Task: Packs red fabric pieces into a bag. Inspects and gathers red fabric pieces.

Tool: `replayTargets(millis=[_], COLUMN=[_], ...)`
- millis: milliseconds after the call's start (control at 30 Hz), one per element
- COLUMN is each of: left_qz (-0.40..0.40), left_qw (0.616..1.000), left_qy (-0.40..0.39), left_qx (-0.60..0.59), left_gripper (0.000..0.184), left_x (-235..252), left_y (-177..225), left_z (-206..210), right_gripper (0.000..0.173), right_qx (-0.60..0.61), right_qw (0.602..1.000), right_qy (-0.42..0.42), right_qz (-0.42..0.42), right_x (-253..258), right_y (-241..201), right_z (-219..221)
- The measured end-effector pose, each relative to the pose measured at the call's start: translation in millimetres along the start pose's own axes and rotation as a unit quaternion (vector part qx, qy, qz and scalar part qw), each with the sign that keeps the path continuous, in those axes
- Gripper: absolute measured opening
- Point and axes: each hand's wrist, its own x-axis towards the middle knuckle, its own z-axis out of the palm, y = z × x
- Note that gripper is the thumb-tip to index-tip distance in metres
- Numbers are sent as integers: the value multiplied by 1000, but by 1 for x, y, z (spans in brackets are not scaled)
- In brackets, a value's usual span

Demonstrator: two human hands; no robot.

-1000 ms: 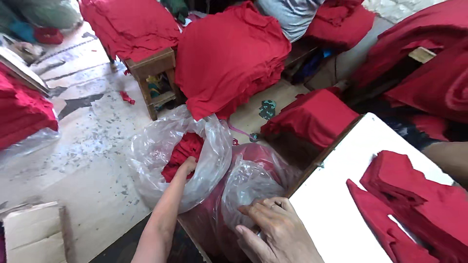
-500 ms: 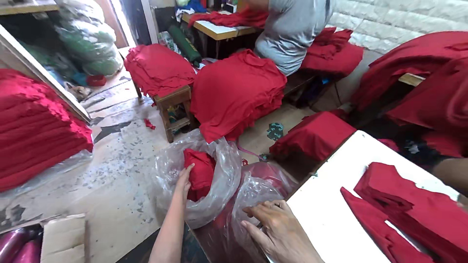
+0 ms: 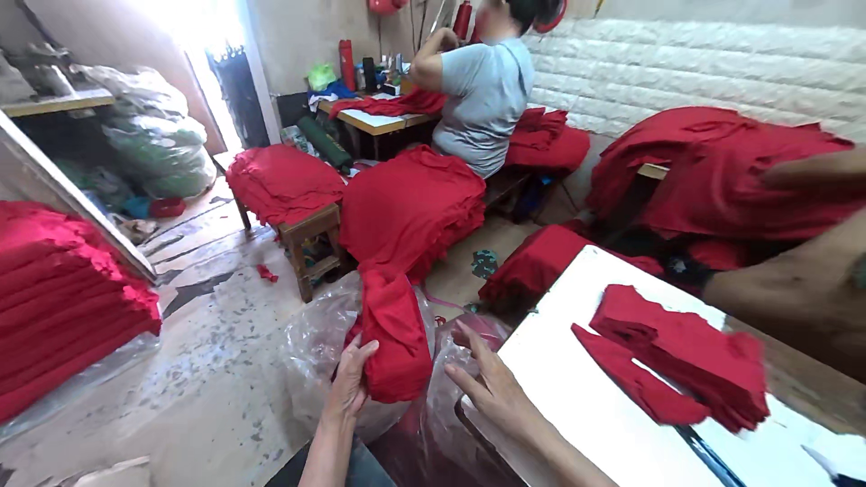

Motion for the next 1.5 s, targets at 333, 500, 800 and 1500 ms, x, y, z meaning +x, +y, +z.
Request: replayTargets(millis=[333,500,800,1500], left_qz=[17,5,-16,66], left_qw=[998,988,948,557], left_qy=[-56,-152,-310,-498], left_qx=[-12,23,74,661], left_gripper=[78,54,41,85], left_x=[-65,-74,-44,-8], left_y=[1,13,0,-115], left_z=[73,118,242,307], right_gripper=[109,75,65,40], right_qx=[298,419,283,-123], right_qw=[938,890,932,957], right_qy=[31,102,175,77], right_qz=[175,150,145,251], right_x=[-10,-30,-44,-53], right_y=[-64,-69,-56,140], right_z=[-24,-62,-198,-315])
